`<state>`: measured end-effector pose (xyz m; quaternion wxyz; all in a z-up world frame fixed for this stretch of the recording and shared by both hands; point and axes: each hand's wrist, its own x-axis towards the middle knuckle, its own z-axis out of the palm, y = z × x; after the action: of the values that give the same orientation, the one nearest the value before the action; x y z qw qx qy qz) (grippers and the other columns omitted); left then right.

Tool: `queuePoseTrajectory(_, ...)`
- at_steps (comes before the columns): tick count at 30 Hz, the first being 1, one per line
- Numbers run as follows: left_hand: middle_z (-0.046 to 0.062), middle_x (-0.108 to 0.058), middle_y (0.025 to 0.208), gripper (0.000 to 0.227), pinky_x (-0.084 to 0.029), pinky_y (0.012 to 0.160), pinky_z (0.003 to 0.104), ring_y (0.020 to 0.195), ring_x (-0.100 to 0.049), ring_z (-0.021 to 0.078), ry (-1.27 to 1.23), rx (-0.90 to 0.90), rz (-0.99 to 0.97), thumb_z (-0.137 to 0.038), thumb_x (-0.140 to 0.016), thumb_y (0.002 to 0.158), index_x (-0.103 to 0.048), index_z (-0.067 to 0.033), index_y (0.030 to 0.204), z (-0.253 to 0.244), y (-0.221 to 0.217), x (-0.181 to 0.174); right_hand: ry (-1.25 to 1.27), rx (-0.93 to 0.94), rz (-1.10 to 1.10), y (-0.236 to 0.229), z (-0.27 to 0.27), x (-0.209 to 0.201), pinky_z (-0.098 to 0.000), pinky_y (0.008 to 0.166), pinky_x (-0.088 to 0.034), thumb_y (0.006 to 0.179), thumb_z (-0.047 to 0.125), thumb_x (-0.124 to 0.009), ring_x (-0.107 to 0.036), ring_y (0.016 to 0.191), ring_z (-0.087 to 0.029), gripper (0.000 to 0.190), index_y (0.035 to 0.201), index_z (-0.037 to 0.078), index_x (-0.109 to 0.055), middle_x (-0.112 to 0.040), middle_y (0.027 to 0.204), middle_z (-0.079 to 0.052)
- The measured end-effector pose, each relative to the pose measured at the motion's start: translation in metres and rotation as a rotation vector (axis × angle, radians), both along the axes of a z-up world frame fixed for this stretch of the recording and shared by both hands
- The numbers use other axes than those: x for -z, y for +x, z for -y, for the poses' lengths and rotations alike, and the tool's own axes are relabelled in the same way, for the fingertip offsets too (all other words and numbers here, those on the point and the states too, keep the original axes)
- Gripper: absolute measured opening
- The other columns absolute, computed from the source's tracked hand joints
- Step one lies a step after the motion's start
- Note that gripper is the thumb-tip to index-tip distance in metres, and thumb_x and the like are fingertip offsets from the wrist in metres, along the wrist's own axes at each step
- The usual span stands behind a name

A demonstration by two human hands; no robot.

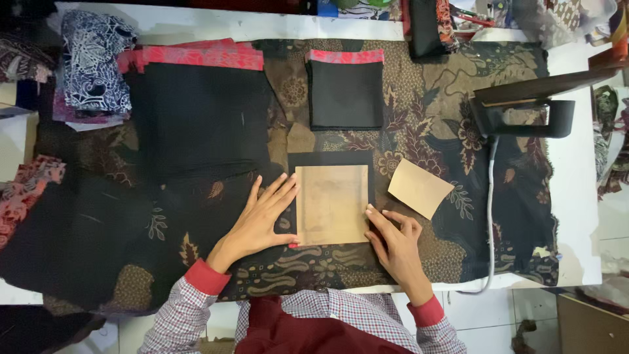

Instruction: The person irons small black fabric pieces with red trim on a patterned table. They place a brown paper sheet over each piece, press with an iron, then remove the paper and stack the finished pieces.

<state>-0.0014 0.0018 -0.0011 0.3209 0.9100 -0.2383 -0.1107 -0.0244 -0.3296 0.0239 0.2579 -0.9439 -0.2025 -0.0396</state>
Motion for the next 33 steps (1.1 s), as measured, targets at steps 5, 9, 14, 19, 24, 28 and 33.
queuePoseTrajectory(5,0.008,-0.024,0.168,0.113,0.001,0.125,0.059,0.156,-0.015,0.0258,-0.009,0.008,0.008,-0.061,-0.079,0.073,-0.027,-0.0096,0.159,-0.0007,-0.0008,-0.0002,0.006,-0.004,-0.004,-0.0004,0.0006,-0.0003,-0.0407,0.103,-0.033,0.089,0.021,-0.075,-0.057,0.12,-0.024,0.051,0.137,0.014,-0.062,-0.064,0.141,0.003)
queuePoseTrajectory(9,0.007,-0.025,0.167,0.113,0.001,0.124,0.059,0.155,-0.016,0.0256,-0.025,0.003,-0.017,-0.06,-0.08,0.071,-0.028,-0.0107,0.158,-0.0004,-0.0008,-0.0003,0.011,-0.006,-0.016,0.0002,0.0,-0.0014,-0.0404,0.102,-0.033,0.088,0.021,-0.075,-0.057,0.119,-0.023,0.051,0.137,0.014,-0.062,-0.064,0.142,0.003)
queuePoseTrajectory(14,0.007,-0.025,0.168,0.113,0.0,0.125,0.058,0.156,-0.016,0.0251,-0.02,0.002,-0.007,-0.058,-0.08,0.072,-0.028,-0.0109,0.16,-0.0011,-0.0025,-0.0018,0.025,-0.008,-0.022,0.0002,-0.0006,-0.0028,-0.0401,0.103,-0.033,0.088,0.02,-0.075,-0.057,0.119,-0.023,0.052,0.138,0.015,-0.062,-0.063,0.142,0.003)
queuePoseTrajectory(19,0.007,-0.025,0.167,0.113,0.0,0.125,0.058,0.156,-0.016,0.0252,-0.007,0.002,-0.005,-0.058,-0.08,0.071,-0.028,-0.0096,0.159,0.0002,-0.0046,-0.0027,0.031,-0.005,-0.044,0.0005,-0.0002,-0.0033,-0.039,0.101,-0.033,0.088,0.021,-0.075,-0.057,0.119,-0.022,0.051,0.138,0.015,-0.062,-0.064,0.142,0.004)
queuePoseTrajectory(24,0.008,-0.025,0.167,0.114,-0.002,0.125,0.058,0.155,-0.016,0.0255,-0.009,-0.008,0.011,-0.061,-0.079,0.071,-0.028,-0.009,0.158,0.0009,-0.0081,-0.0027,0.029,-0.009,-0.049,0.0011,-0.0002,-0.0039,-0.0392,0.102,-0.033,0.088,0.021,-0.076,-0.057,0.119,-0.022,0.051,0.137,0.015,-0.063,-0.064,0.141,0.004)
queuePoseTrajectory(28,0.008,-0.025,0.168,0.113,-0.003,0.125,0.058,0.156,-0.016,0.0253,0.006,-0.002,0.027,-0.061,-0.078,0.072,-0.028,-0.0084,0.159,0.0003,-0.0088,-0.0008,0.035,-0.009,-0.046,0.0009,0.0002,-0.0033,-0.0397,0.104,-0.032,0.088,0.021,-0.075,-0.057,0.119,-0.021,0.05,0.137,0.014,-0.063,-0.064,0.141,0.003)
queuePoseTrajectory(33,0.009,-0.025,0.166,0.114,-0.002,0.123,0.058,0.154,-0.016,0.0269,-0.001,-0.005,0.021,-0.06,-0.08,0.07,-0.029,-0.0065,0.157,0.0024,-0.008,0.0006,0.028,-0.02,-0.024,0.001,0.0009,-0.0005,-0.0406,0.103,-0.032,0.088,0.021,-0.075,-0.058,0.118,-0.021,0.05,0.136,0.014,-0.064,-0.065,0.14,0.003)
